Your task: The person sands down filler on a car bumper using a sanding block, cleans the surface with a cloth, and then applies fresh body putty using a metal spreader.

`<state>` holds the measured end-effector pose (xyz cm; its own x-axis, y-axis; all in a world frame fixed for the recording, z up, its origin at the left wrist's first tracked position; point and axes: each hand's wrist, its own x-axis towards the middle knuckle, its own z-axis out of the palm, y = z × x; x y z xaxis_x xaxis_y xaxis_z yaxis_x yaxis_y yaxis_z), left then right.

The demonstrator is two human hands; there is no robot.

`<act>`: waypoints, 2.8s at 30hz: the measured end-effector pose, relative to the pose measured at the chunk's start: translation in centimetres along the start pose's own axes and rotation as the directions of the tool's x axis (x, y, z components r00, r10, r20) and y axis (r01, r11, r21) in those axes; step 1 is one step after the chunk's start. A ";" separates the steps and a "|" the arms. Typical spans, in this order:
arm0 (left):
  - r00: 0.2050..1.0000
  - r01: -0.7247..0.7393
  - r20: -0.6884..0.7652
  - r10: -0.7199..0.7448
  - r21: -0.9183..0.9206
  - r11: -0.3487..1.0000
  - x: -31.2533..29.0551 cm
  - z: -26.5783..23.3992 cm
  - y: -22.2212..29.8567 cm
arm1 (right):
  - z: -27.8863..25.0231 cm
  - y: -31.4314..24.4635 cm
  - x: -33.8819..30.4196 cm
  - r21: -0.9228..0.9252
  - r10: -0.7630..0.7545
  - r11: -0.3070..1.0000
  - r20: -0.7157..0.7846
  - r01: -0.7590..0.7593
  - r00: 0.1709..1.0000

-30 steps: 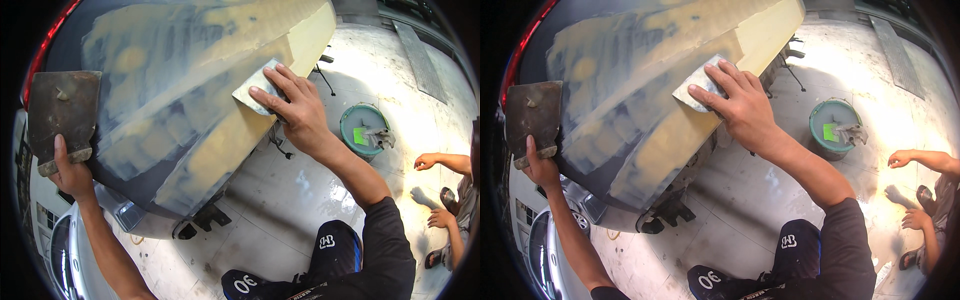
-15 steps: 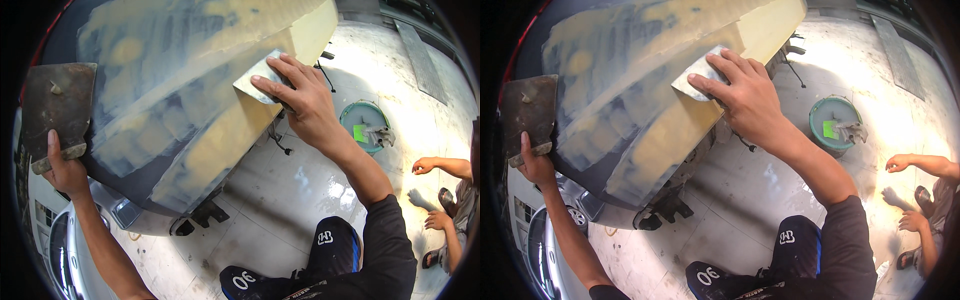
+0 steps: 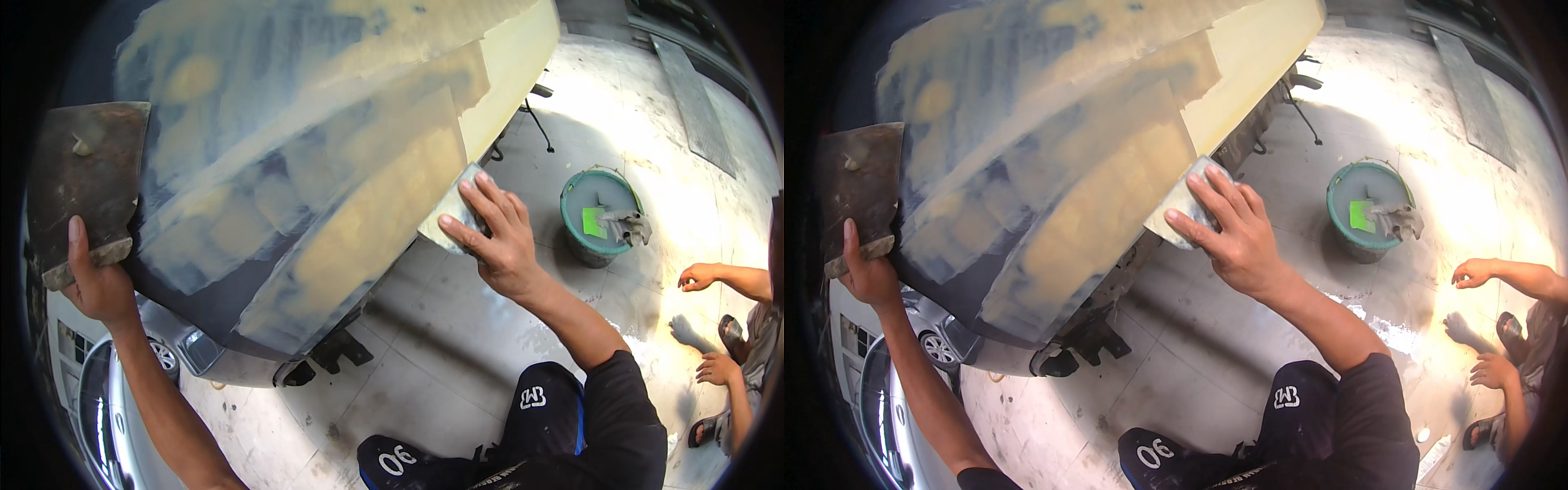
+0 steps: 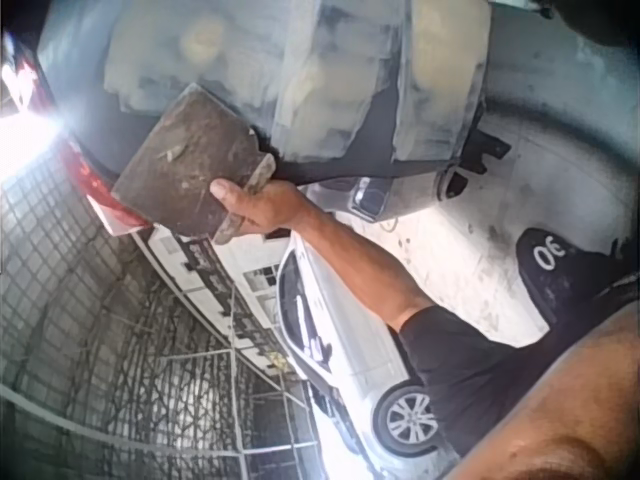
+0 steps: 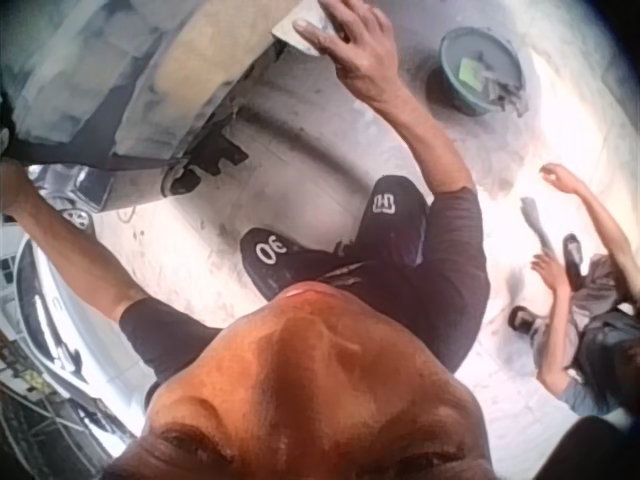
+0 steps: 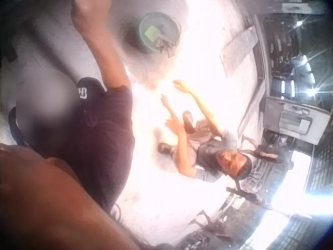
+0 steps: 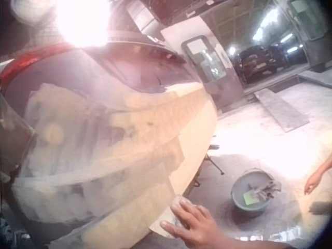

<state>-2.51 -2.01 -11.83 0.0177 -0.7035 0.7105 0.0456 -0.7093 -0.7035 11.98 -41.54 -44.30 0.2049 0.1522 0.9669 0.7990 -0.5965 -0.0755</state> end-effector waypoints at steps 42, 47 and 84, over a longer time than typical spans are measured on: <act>1.000 0.030 0.004 -0.030 0.061 0.998 -0.3 0.9 0.2 | -2.5 1.1 11.7 -0.099 -0.005 0.995 -0.124 -0.007 0.992; 1.000 0.001 -0.006 -0.002 -0.003 1.000 -0.3 0.4 -0.3 | -2.5 0.2 9.2 -0.084 -0.020 0.996 -0.062 0.015 0.998; 0.998 0.051 -0.021 -0.052 -0.037 0.998 -0.8 0.8 -0.3 | -1.9 3.6 11.1 -0.052 0.015 0.998 -0.192 -0.026 0.981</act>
<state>-1.73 -1.18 -12.19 -0.0053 -0.6667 0.7453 0.0096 -0.7453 -0.6667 16.01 -43.49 -33.32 0.1046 -0.0114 0.9944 0.7628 -0.6407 -0.0876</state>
